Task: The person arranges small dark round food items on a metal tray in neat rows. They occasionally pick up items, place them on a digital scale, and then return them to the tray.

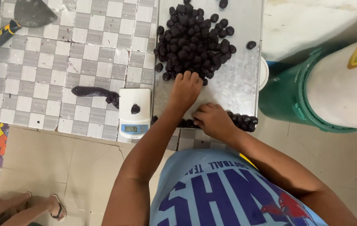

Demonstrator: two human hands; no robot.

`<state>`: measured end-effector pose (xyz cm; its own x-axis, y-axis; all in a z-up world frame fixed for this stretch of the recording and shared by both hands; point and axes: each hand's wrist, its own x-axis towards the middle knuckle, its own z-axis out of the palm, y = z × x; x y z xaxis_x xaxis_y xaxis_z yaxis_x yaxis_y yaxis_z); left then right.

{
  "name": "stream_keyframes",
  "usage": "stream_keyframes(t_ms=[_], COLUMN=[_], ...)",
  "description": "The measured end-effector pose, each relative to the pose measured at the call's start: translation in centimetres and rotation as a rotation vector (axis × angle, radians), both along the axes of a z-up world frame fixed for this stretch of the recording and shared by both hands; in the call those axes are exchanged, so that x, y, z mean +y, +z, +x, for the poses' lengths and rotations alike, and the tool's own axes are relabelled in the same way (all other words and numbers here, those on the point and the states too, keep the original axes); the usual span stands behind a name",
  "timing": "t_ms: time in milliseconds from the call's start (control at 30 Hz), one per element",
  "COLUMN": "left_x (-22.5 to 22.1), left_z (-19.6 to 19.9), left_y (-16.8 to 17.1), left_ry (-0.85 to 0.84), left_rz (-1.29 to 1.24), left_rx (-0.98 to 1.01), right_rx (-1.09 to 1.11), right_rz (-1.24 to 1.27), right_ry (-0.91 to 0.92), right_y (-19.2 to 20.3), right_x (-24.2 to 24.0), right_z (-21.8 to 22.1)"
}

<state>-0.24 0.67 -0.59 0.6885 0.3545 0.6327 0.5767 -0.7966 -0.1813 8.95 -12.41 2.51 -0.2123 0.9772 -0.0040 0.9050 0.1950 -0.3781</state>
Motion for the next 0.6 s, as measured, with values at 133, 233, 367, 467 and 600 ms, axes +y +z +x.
stream_keyframes(t_ms=[133,233,367,467,600], left_x=[-0.2,-1.2,-3.3,-4.4,-5.7], left_z=[-1.6,-3.6,-6.7,-7.9,-6.9], left_y=[0.5,1.6,1.7,1.1,-3.2], left_ry=[-0.068,-0.033,-0.088,-0.025,0.036], left_rz=[-0.061,-0.331,-1.033,-1.114,-0.909], left_rx=[-0.029,-0.186,-0.47,-0.3,-0.074], right_rx=[-0.02,-0.148,-0.248,-0.234,0.046], right_rz=[0.17,0.335,0.218,0.211,0.039], right_ry=[-0.069,-0.228,-0.315,-0.353,-0.425], right_y=[-0.8,0.4,-4.4,-5.7,-2.2], right_x=[0.6,2.6,5.0,5.5,4.8], right_z=[1.0,1.6,2.8,3.2,1.4])
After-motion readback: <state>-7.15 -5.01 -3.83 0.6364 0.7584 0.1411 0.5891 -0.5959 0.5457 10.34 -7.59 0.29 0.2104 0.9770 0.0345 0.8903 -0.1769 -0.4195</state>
